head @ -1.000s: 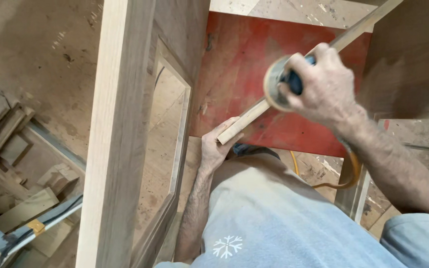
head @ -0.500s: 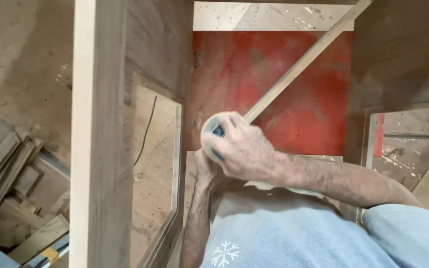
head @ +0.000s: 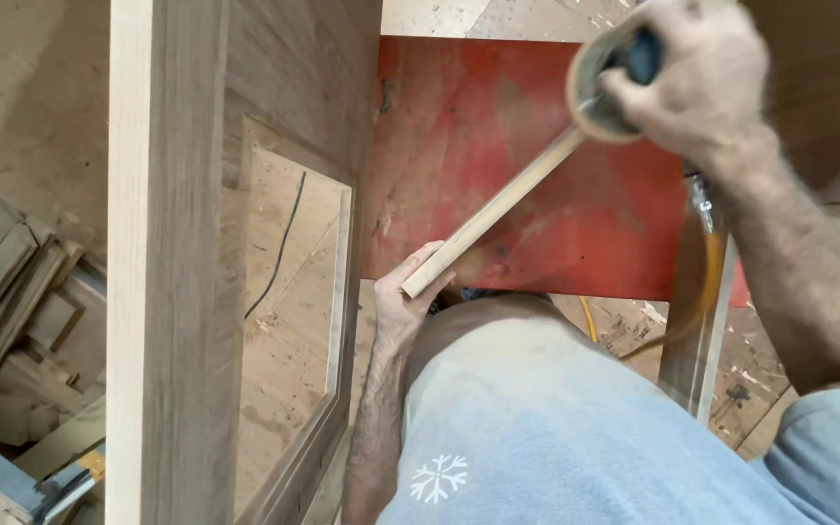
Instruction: The person sands wooden boards and strips using an electric orbital sander, handling the items individually on a workbench and turning them over to sand different sides.
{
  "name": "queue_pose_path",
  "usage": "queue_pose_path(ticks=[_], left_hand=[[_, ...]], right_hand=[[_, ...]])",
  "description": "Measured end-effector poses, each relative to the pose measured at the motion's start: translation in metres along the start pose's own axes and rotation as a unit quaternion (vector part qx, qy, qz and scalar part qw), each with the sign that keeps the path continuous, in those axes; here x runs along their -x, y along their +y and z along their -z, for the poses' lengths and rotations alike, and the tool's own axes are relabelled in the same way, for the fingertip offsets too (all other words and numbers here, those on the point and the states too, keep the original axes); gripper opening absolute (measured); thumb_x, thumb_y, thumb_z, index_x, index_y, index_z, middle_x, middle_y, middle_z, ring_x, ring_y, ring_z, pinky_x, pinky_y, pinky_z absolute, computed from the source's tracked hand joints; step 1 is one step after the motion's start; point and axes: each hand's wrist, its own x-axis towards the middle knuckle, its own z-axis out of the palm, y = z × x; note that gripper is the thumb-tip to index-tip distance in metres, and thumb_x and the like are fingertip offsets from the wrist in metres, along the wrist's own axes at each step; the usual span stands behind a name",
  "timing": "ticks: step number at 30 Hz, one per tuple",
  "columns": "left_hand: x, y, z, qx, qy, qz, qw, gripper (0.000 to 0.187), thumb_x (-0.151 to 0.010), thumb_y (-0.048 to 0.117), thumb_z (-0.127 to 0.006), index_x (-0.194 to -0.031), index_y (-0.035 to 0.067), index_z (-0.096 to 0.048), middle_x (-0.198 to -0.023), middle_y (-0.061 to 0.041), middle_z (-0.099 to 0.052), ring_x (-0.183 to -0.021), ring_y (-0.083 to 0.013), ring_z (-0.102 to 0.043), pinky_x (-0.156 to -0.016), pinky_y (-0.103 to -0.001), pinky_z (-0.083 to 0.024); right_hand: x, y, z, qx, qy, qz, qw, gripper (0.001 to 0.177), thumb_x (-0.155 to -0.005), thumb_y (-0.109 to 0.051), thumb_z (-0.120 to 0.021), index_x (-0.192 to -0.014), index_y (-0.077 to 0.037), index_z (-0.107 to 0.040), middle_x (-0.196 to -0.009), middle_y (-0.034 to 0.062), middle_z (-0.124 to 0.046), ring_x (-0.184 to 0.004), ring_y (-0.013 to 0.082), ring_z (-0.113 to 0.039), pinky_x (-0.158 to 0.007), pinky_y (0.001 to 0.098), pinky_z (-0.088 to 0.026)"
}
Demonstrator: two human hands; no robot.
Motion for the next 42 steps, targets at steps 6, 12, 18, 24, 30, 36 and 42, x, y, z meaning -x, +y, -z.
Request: queue_pose_path(ticks=[6,12,18,24,30,36,42], left_hand=[[-0.002,0.028,0.002,-0.052,0.045,0.085,0.994,0.048,-0.074,0.012,-0.083,-0.12,0.009,-0.07,-0.116,-0.004,-0.074,-0.107,-0.0079,-0.067,-0.105,-0.021,-0.049],[-0.012,-0.003,-0.01,-0.334,-0.065,-0.009,0.94,0.069,-0.08,0.037,-0.076,-0.141,0.015,-0.052,-0.135,0.003,-0.064,-0.117,-0.0158,-0.064,-0.099,-0.041,-0.043],[-0.019,-0.012,-0.015,-0.407,-0.041,-0.067,0.91,0.03,-0.088,0.036,-0.067,-0.113,0.02,-0.062,-0.095,0.003,-0.07,-0.086,-0.0235,-0.067,-0.07,-0.039,-0.051],[-0.014,-0.006,-0.013,-0.366,-0.017,-0.145,0.919,0.031,-0.086,0.028,-0.075,-0.11,0.01,-0.066,-0.096,0.0,-0.073,-0.086,-0.0202,-0.07,-0.07,-0.033,-0.056],[-0.017,-0.027,-0.015,-0.352,0.044,-0.164,0.921,0.04,-0.077,0.033,-0.085,-0.107,0.01,-0.071,-0.093,-0.008,-0.075,-0.087,-0.0229,-0.074,-0.075,-0.034,-0.06],[-0.017,-0.014,-0.017,-0.335,0.045,-0.175,0.925,0.036,-0.078,0.029,-0.085,-0.105,0.009,-0.07,-0.094,-0.008,-0.075,-0.088,-0.0236,-0.073,-0.074,-0.034,-0.06],[-0.02,-0.015,-0.011,-0.323,0.033,-0.186,0.927,0.037,-0.08,0.029,-0.084,-0.108,0.008,-0.071,-0.097,-0.009,-0.075,-0.089,-0.025,-0.073,-0.075,-0.035,-0.06]], right_hand=[[0.011,0.044,0.021,-0.024,0.148,-0.016,0.989,0.041,-0.089,-0.028,-0.095,-0.113,-0.006,-0.071,-0.114,0.0136,-0.065,-0.102,0.0322,-0.06,-0.084,0.0428,-0.05],[-0.02,0.043,0.022,-0.034,-0.004,-0.053,0.998,0.04,-0.083,-0.045,-0.08,-0.112,-0.018,-0.075,-0.101,0.0141,-0.071,-0.091,0.0362,-0.064,-0.072,0.0455,-0.05],[-0.036,0.03,0.003,-0.012,-0.068,-0.075,0.995,0.047,-0.078,-0.051,-0.073,-0.113,-0.021,-0.068,-0.102,0.0177,-0.058,-0.088,0.0399,-0.062,-0.061,0.0529,-0.054],[-0.025,-0.038,0.028,-0.076,-0.172,-0.033,0.982,0.043,-0.081,-0.043,-0.074,-0.116,-0.02,-0.063,-0.105,0.0174,-0.052,-0.094,0.0349,-0.058,-0.06,0.0545,-0.056],[-0.006,-0.123,0.043,-0.101,-0.143,0.05,0.983,0.035,-0.071,-0.039,-0.076,-0.1,-0.025,-0.06,-0.103,0.0088,-0.048,-0.1,0.0303,-0.058,-0.067,0.0479,-0.06],[0.003,-0.134,0.048,-0.151,-0.138,0.091,0.975,0.025,-0.078,-0.035,-0.072,-0.095,-0.023,-0.058,-0.1,0.0089,-0.044,-0.097,0.03,-0.053,-0.056,0.0466,-0.06],[-0.014,-0.094,0.031,-0.095,-0.15,0.04,0.983,0.034,-0.075,-0.037,-0.074,-0.104,-0.026,-0.058,-0.103,0.0069,-0.042,-0.1,0.0282,-0.053,-0.057,0.0488,-0.06]])
